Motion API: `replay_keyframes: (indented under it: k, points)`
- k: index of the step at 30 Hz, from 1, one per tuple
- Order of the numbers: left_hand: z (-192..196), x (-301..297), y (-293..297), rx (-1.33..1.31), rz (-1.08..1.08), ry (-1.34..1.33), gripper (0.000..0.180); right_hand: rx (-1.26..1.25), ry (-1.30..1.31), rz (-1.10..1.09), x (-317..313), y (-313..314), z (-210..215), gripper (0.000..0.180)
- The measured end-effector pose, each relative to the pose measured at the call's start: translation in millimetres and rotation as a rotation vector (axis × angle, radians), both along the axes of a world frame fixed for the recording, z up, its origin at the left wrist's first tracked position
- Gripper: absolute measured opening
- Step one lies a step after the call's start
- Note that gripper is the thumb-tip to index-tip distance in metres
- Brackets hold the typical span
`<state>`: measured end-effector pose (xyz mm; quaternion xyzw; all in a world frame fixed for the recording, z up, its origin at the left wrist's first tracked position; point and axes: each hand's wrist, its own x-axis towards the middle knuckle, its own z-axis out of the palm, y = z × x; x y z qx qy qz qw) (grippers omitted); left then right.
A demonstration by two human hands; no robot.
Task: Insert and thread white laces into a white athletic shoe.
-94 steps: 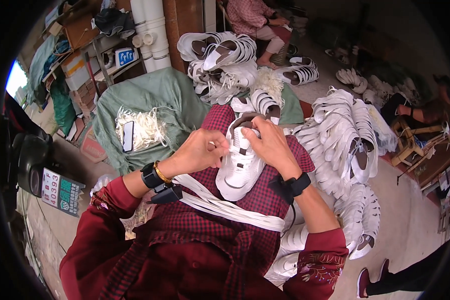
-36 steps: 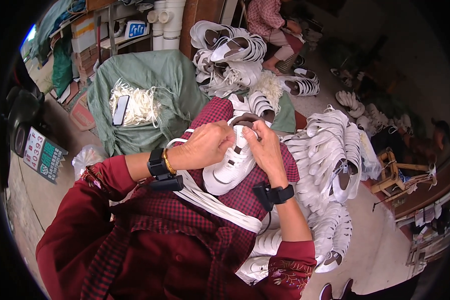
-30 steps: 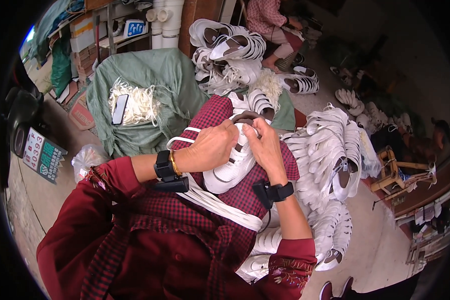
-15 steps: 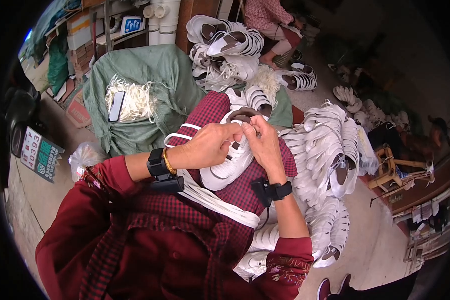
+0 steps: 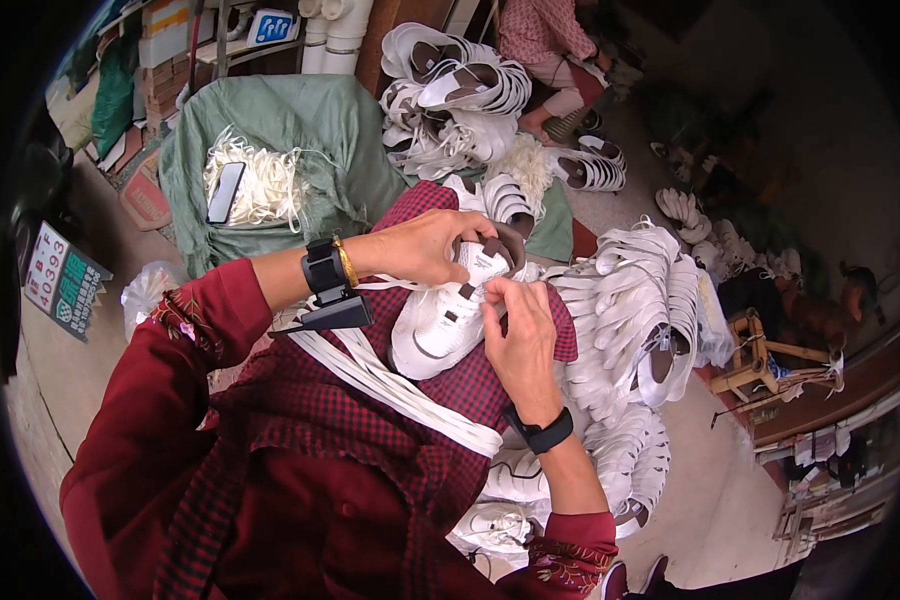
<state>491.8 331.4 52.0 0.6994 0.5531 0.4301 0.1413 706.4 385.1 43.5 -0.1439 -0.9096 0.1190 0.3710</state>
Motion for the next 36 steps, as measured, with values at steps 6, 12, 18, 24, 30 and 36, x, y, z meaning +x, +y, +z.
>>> replay_keyframes:
  k: [6, 12, 18, 24, 30, 36]
  points:
    - [0.6, -8.7, -1.1, -0.154, -0.053, -0.129, 0.061, 0.108, -0.093, -0.033, -9.0, -6.0, 10.3, 0.028]
    - [0.6, -14.1, 5.1, -0.186, -0.058, -0.075, 0.062, 0.239, -0.270, -0.088, -19.8, -9.4, 20.3, 0.033]
    - [-1.9, -14.2, 5.6, -0.196, -0.066, -0.116, 0.062, 0.300, -0.371, -0.061, -26.2, -5.2, 28.2, 0.029]
    - [4.1, -21.1, -12.8, -0.202, -0.080, -0.217, 0.057, 0.197, -0.414, -0.162, 21.6, 3.6, 55.3, 0.020]
    - [3.8, -10.9, -24.8, -0.039, -0.002, -0.095, 0.046, 0.195, -0.463, -0.514, 150.9, 36.5, 66.4, 0.015]
    - [7.7, -5.2, -32.3, 0.029, -0.005, -0.166, 0.030, 0.189, -0.444, -0.784, 282.2, 75.6, 47.5, 0.014]
